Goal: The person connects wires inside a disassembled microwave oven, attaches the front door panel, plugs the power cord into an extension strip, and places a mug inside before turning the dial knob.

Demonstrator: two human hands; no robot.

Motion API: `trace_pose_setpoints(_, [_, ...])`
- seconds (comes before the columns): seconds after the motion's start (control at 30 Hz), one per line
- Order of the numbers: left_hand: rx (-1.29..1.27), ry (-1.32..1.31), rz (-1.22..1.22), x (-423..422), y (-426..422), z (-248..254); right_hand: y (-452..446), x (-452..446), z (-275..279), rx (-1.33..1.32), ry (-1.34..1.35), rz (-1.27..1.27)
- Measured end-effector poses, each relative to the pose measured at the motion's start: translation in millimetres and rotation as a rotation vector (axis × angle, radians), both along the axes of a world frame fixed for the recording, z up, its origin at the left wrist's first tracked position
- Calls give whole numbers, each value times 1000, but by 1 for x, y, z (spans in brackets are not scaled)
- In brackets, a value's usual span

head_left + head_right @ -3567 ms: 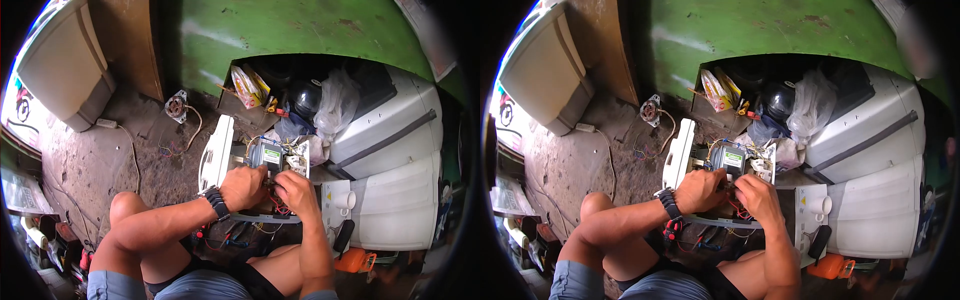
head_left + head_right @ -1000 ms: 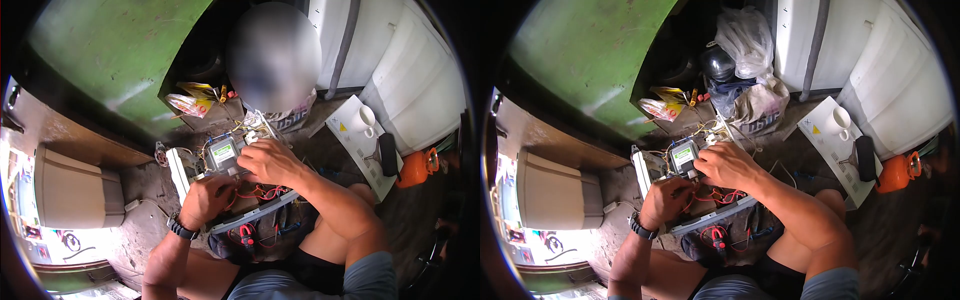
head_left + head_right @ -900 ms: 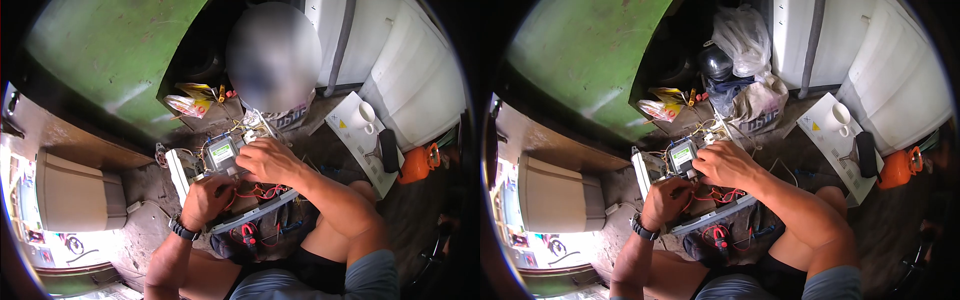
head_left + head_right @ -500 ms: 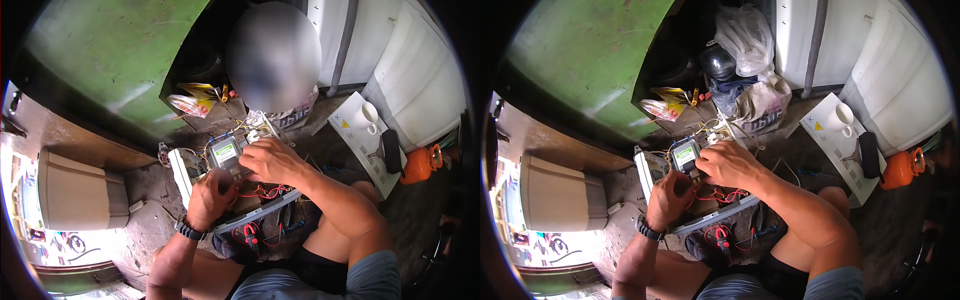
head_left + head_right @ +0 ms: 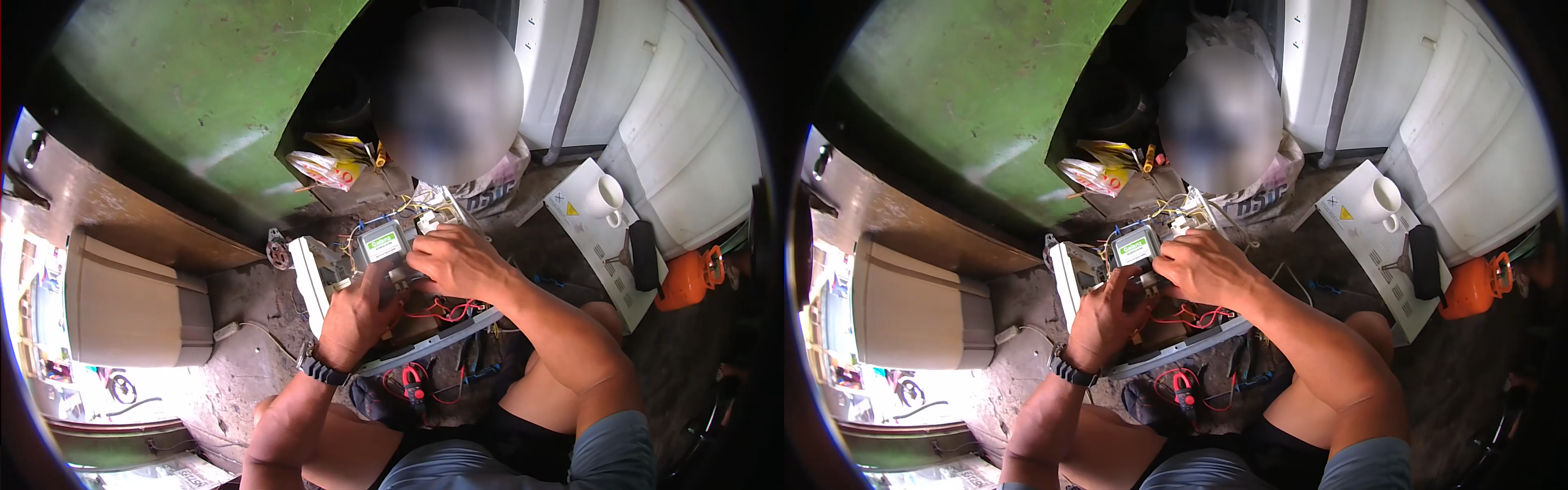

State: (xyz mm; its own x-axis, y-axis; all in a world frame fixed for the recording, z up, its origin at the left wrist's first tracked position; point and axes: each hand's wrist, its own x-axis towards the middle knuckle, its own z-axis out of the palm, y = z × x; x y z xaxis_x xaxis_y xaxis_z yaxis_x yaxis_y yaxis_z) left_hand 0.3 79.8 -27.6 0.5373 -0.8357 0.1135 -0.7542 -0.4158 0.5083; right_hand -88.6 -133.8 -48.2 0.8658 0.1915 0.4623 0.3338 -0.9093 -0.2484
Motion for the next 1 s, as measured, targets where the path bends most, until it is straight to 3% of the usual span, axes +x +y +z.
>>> trace_pose_setpoints(0.53, [15,-23,37,-3,4,-4,2,-3,-1,-2,-15,-6])
trace_pose_setpoints(0.7, [-68,32,-130,11,7,-7,2,-3,-3,1,15,-17])
trace_pose_setpoints(1.0, [26,98,-122,14,4,-7,-3,-1,-2,15,1,6])
